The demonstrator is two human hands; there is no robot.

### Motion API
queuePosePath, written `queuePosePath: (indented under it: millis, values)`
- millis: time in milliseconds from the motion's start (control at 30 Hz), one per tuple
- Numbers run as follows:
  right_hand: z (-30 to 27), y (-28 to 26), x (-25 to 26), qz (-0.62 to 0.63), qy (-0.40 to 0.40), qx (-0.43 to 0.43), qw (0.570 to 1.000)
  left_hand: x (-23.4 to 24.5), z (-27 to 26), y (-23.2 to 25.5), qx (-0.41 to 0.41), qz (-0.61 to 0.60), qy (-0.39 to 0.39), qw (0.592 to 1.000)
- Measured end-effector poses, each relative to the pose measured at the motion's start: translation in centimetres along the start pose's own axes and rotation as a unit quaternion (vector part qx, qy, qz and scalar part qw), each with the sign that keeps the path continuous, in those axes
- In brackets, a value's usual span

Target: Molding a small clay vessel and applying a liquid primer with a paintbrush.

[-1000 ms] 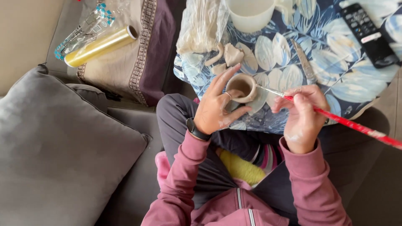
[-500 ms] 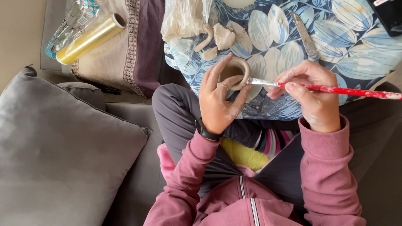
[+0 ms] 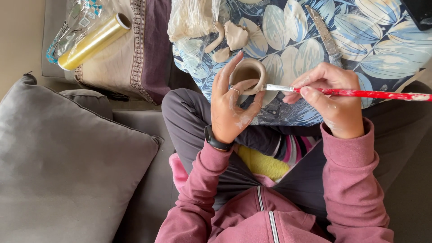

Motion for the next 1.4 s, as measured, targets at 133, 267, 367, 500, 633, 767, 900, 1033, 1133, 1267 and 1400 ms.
queuePosePath:
  millis: [133, 267, 367, 500, 633, 767, 900, 1033, 1133, 1267, 1400]
  values:
    - [-0.2, 0.2, 0.2, -0.01, 0.026, -0.004, 1.0, 0.1, 0.1, -0.1, -0.005, 0.003, -0.006, 1.0]
    - [-0.1, 0.2, 0.1, 0.015, 0.006, 0.02, 1.0, 0.3, 0.2, 0.0, -0.003, 0.001, -0.005, 1.0]
    - [0.0, 0.4, 0.1, 0.004, 0.01, 0.018, 1.0, 0.2, 0.2, -0.1, -0.002, -0.003, -0.006, 1.0]
    - [-0.1, 0.0, 0.4, 0.056, 0.044, 0.023, 0.997, 0.2, 0.3, -0.7, 0.004, -0.049, -0.019, 0.999]
    - [0.0, 0.2, -0.1, 0.022, 0.015, -0.011, 1.0, 0.1, 0.4, -1.2, 0.016, -0.118, -0.035, 0.992]
    - [-0.2, 0.6, 0.6, 0.035, 0.062, -0.016, 0.997, 0.1, 0.4, -1.3, 0.009, -0.131, -0.051, 0.99]
    - [-0.1, 0.3, 0.0, 0.035, 0.048, -0.038, 0.998, 0.1, 0.4, -1.7, 0.001, -0.134, -0.043, 0.99]
    - [-0.1, 0.3, 0.2, 0.018, 0.068, -0.049, 0.996, 0.3, 0.8, -1.5, -0.003, -0.133, -0.054, 0.99]
    - [-0.2, 0.1, 0.4, 0.052, 0.092, -0.018, 0.994, 0.4, 0.9, -1.8, 0.0, -0.144, -0.061, 0.988]
    - [-0.2, 0.3, 0.1, 0.035, 0.051, -0.049, 0.997, 0.6, 1.5, -3.0, -0.032, -0.172, -0.096, 0.98]
    - [-0.5, 0.6, 0.4, 0.063, 0.072, -0.032, 0.995, 0.5, 1.6, -3.0, -0.035, -0.205, -0.12, 0.971]
Point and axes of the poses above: each hand's wrist, its own z-axis towards the middle knuckle, its own x-axis out of the back of the hand, y = z × x, the point moved 5 cm from there along z, towards the middle knuckle, and after that the axes turned 2 degrees about -x, right-handed, at the moved point
